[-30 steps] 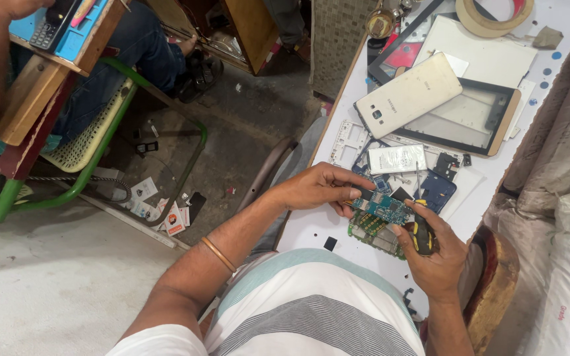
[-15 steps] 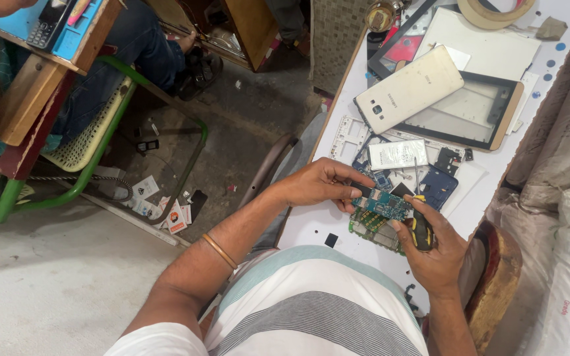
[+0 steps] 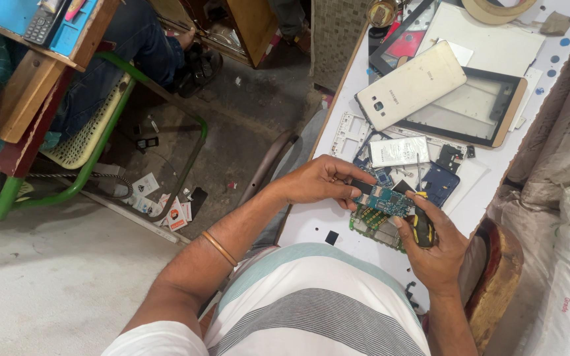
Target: The person sits at a workbench repairing a disassembled smartphone, using a screwdriver to work on the phone's motherboard and small internal components. They lift and reposition the board, handle the battery and mid-frame, and manipulate the phone chassis while continuing the repair.
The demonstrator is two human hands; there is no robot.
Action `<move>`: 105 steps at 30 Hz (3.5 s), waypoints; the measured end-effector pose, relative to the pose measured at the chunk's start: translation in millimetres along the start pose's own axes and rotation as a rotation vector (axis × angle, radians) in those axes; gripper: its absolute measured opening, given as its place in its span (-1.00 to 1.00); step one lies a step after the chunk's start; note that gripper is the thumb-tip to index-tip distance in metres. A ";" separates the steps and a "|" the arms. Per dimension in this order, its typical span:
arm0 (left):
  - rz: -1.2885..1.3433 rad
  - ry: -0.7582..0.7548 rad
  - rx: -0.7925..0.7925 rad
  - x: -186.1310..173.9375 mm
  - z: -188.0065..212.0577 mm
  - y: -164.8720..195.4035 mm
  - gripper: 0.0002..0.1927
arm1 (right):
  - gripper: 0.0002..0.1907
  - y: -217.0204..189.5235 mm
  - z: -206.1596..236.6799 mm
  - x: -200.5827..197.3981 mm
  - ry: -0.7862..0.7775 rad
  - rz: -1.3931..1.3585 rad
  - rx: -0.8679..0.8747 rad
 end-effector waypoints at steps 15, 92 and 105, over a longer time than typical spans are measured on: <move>0.030 0.038 0.007 -18.7 5.2 4.8 -0.59 | -0.50 -6.2 -12.9 16.3 0.004 0.047 -0.023; -0.009 0.302 0.141 -15.4 24.0 0.0 -0.66 | -0.68 -26.0 -11.4 36.0 -0.035 0.075 -0.079; 0.041 0.306 0.151 -15.9 21.7 -3.3 -0.65 | -0.67 -27.0 -10.4 39.3 -0.102 0.043 0.002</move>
Point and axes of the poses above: each hand's wrist, its own z-axis away from the middle knuckle, its own x-axis out of the palm, y = z × x, the point moved 2 cm from there along -z, towards the middle knuckle, and after that the axes turned 4 degrees about -z, right-handed, at the moved point
